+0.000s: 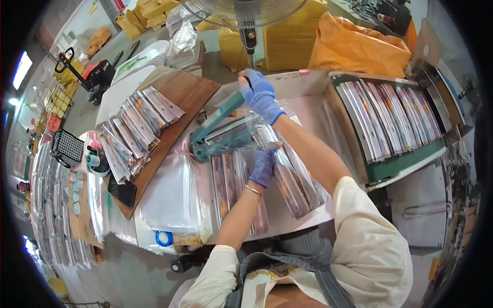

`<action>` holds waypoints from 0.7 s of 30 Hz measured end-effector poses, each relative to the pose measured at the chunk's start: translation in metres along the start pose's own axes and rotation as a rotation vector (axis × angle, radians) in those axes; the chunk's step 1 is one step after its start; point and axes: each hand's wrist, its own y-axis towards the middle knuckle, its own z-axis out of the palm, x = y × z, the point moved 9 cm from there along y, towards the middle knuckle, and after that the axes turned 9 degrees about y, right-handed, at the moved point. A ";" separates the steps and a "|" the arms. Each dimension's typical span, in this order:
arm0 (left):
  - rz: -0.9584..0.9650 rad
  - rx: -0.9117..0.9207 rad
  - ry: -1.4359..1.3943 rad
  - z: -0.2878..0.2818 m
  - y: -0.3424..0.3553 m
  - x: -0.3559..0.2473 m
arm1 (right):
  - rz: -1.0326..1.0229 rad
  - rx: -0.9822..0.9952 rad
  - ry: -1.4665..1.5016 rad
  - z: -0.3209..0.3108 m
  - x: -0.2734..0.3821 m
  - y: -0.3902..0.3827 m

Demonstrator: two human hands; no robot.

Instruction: The recorder is packing bundles of thin materials into plastic bags and sealing them at a warehouse workstation.

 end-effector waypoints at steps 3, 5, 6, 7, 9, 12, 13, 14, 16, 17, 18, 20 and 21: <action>-0.004 -0.013 -0.129 -0.080 0.034 0.001 | 0.239 0.188 0.282 0.022 -0.017 -0.003; -0.138 -0.031 -0.070 -0.099 0.028 0.004 | 0.475 0.182 0.298 -0.006 -0.086 -0.026; -0.148 -0.058 0.041 -0.080 0.007 -0.027 | 0.618 0.172 0.349 -0.024 -0.132 -0.044; -0.076 -0.087 0.123 -0.104 0.005 -0.031 | 0.619 0.189 0.375 -0.010 -0.135 -0.050; -0.065 -0.097 0.181 -0.123 0.002 -0.031 | 0.805 -0.059 0.677 -0.003 -0.153 -0.076; -0.078 -0.114 0.169 -0.137 -0.001 -0.028 | 0.794 -0.067 0.794 0.010 -0.153 -0.077; -0.074 -0.108 0.212 -0.143 0.001 -0.025 | 0.796 -0.068 0.789 0.014 -0.153 -0.079; -0.068 -0.094 0.251 -0.137 0.001 -0.026 | 0.797 -0.059 0.788 0.013 -0.158 -0.083; -0.036 -0.109 0.206 -0.126 -0.003 -0.028 | 0.735 -0.054 0.806 0.003 -0.165 -0.084; -0.027 -0.079 0.252 -0.125 -0.005 -0.027 | 0.738 -0.041 0.813 0.004 -0.165 -0.085; -0.018 -0.050 0.297 -0.124 -0.006 -0.025 | 0.721 -0.040 0.823 0.000 -0.165 -0.084; 0.130 0.000 0.335 -0.126 0.001 -0.021 | 0.716 -0.025 0.836 -0.007 -0.164 -0.084; 0.269 0.055 0.380 -0.120 -0.007 -0.035 | 0.701 -0.054 0.820 -0.010 -0.159 -0.084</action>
